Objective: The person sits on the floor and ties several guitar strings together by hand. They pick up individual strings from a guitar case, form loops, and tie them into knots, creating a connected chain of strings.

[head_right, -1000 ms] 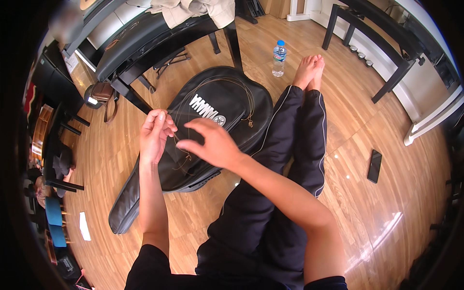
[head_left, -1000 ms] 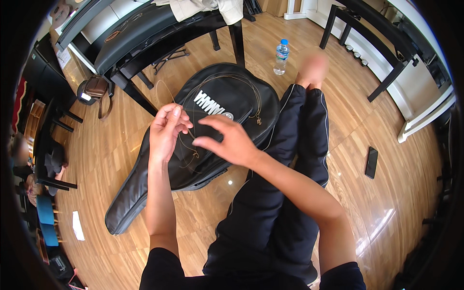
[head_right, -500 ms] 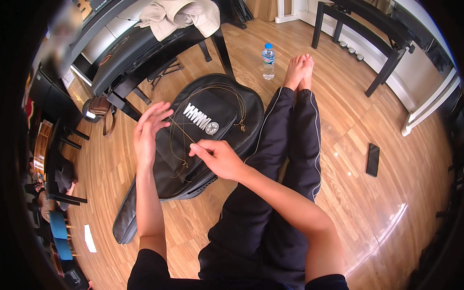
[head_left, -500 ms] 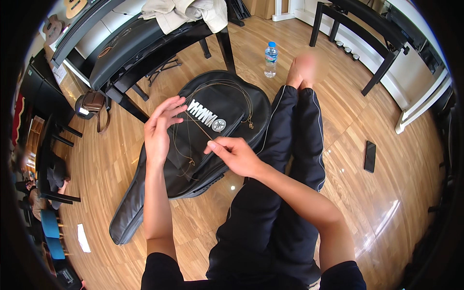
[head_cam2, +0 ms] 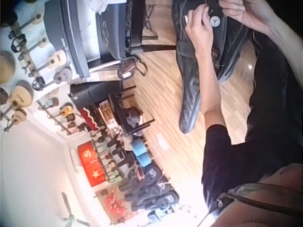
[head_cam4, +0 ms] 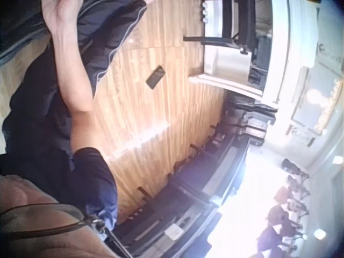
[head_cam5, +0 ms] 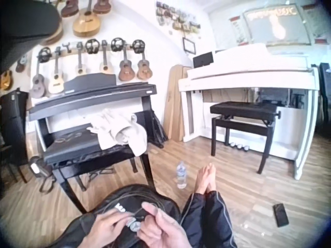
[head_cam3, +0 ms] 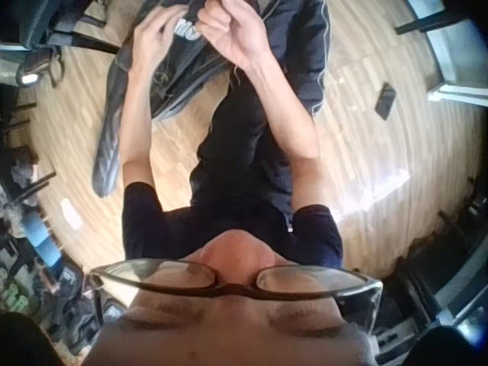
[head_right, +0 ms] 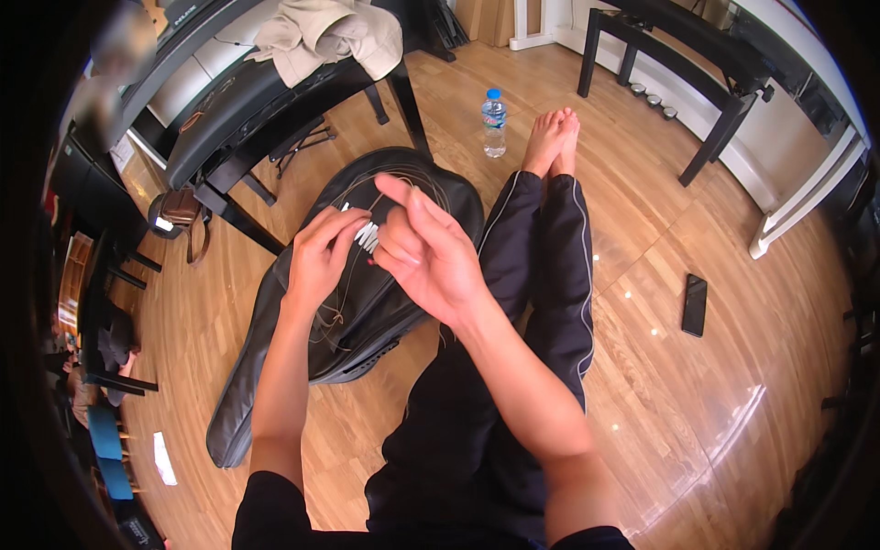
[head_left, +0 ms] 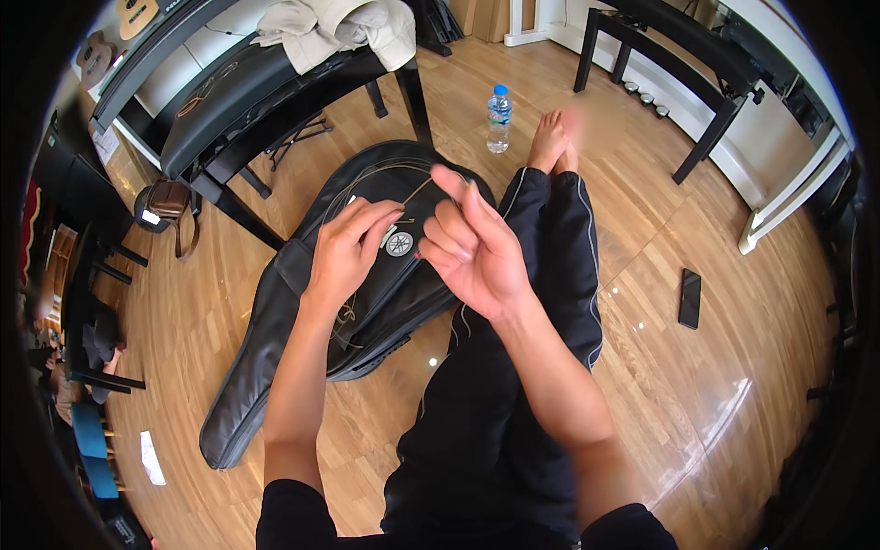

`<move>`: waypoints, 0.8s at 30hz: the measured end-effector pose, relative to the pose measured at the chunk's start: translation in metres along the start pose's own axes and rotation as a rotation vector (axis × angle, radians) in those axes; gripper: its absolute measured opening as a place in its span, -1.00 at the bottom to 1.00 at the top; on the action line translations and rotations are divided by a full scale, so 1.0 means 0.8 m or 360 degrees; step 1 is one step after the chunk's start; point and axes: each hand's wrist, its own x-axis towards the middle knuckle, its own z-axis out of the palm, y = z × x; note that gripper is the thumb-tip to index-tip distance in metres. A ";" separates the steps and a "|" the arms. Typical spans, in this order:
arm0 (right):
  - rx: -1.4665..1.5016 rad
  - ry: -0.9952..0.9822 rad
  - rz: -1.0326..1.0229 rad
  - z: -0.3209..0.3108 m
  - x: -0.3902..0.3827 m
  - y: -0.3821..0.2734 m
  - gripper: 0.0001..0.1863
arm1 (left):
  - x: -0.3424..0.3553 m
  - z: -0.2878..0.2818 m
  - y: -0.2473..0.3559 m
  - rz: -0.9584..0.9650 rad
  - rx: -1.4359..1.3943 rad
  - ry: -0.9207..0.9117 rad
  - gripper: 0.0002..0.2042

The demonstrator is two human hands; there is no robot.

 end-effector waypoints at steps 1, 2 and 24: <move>-0.0104 0.0117 -0.0075 0.022 0.008 -0.004 -0.57 | 0.002 0.001 -0.002 0.0026 0.0037 -0.0070 -0.87; -0.0207 0.0234 -0.0153 0.037 0.016 -0.004 -0.55 | 0.003 -0.002 0.001 0.0037 0.0057 -0.0105 -0.84; -0.2741 -0.0463 0.0640 0.047 0.066 -0.074 -0.58 | 0.059 -0.069 0.044 0.0228 0.0053 -0.0329 -0.90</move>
